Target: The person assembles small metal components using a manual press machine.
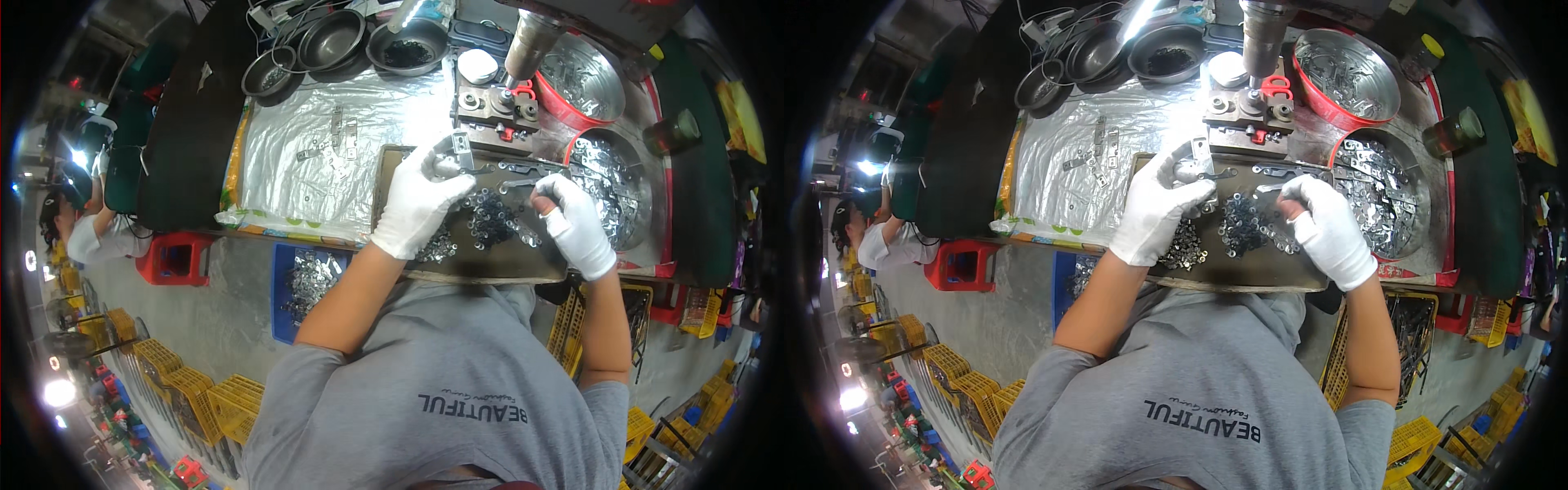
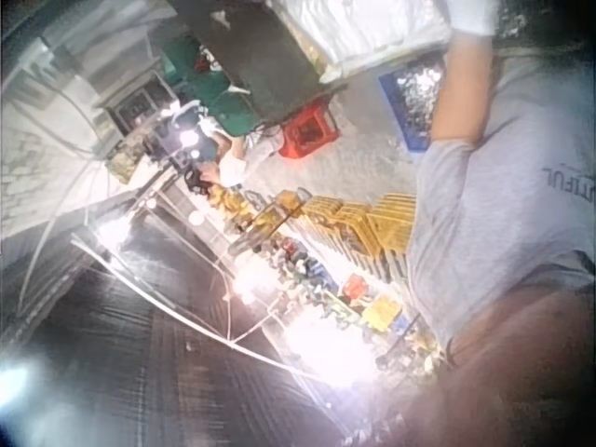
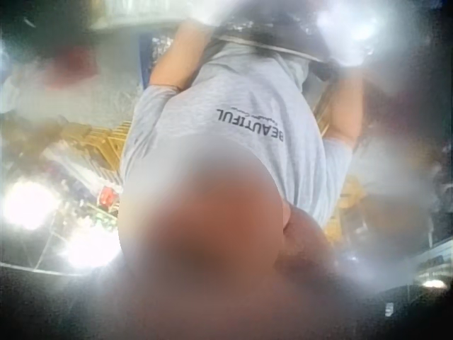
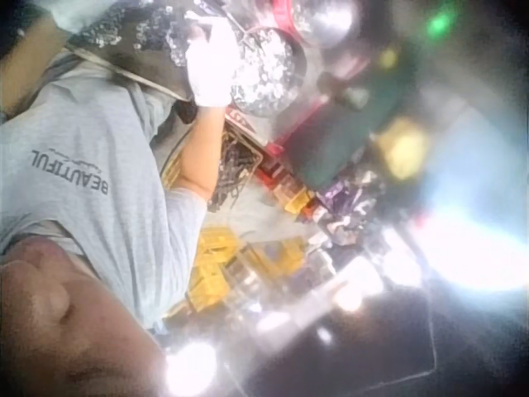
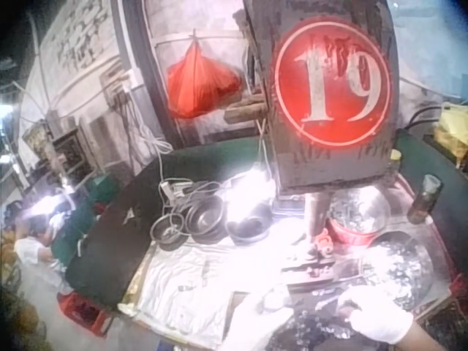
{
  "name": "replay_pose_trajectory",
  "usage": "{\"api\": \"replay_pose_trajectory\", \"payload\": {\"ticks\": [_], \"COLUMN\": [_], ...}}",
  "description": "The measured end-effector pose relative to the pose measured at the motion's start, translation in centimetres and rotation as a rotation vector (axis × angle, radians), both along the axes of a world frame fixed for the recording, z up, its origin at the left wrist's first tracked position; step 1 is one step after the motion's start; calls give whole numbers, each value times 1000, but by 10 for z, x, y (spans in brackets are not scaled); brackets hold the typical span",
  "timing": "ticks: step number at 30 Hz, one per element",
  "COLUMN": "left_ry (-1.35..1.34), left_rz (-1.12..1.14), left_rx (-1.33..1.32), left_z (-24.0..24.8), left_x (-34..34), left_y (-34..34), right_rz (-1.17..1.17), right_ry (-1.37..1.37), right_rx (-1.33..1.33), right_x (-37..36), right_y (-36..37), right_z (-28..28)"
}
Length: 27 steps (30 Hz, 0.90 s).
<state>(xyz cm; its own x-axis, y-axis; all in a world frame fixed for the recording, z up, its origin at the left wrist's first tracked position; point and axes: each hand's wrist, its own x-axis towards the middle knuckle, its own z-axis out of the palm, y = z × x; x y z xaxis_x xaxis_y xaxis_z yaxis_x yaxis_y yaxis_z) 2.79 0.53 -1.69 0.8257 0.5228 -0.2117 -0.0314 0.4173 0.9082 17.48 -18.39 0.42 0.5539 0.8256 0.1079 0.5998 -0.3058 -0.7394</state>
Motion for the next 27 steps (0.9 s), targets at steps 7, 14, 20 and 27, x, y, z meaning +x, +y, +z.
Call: {"api": "replay_pose_trajectory", "payload": {"ticks": [7, 14, 20, 27], "left_ry": [34, -24, -46, -149], "left_rz": [-28, -48, -40, -79], "left_rx": [62, 32, -62, -33], "left_z": [2, -4, 2, -2], "left_x": [-1, -2, 1, 34], "left_y": [-4, -2, -3, 4], "right_rz": [145, 126, 140, 70], "right_ry": [211, 237, 208, 172], "right_rx": [-104, -127, -164, -54], "right_x": [-13, -14, -6, 21], "right_y": [11, 17, 18, 46], "right_z": [21, 24, 24, 9]}}
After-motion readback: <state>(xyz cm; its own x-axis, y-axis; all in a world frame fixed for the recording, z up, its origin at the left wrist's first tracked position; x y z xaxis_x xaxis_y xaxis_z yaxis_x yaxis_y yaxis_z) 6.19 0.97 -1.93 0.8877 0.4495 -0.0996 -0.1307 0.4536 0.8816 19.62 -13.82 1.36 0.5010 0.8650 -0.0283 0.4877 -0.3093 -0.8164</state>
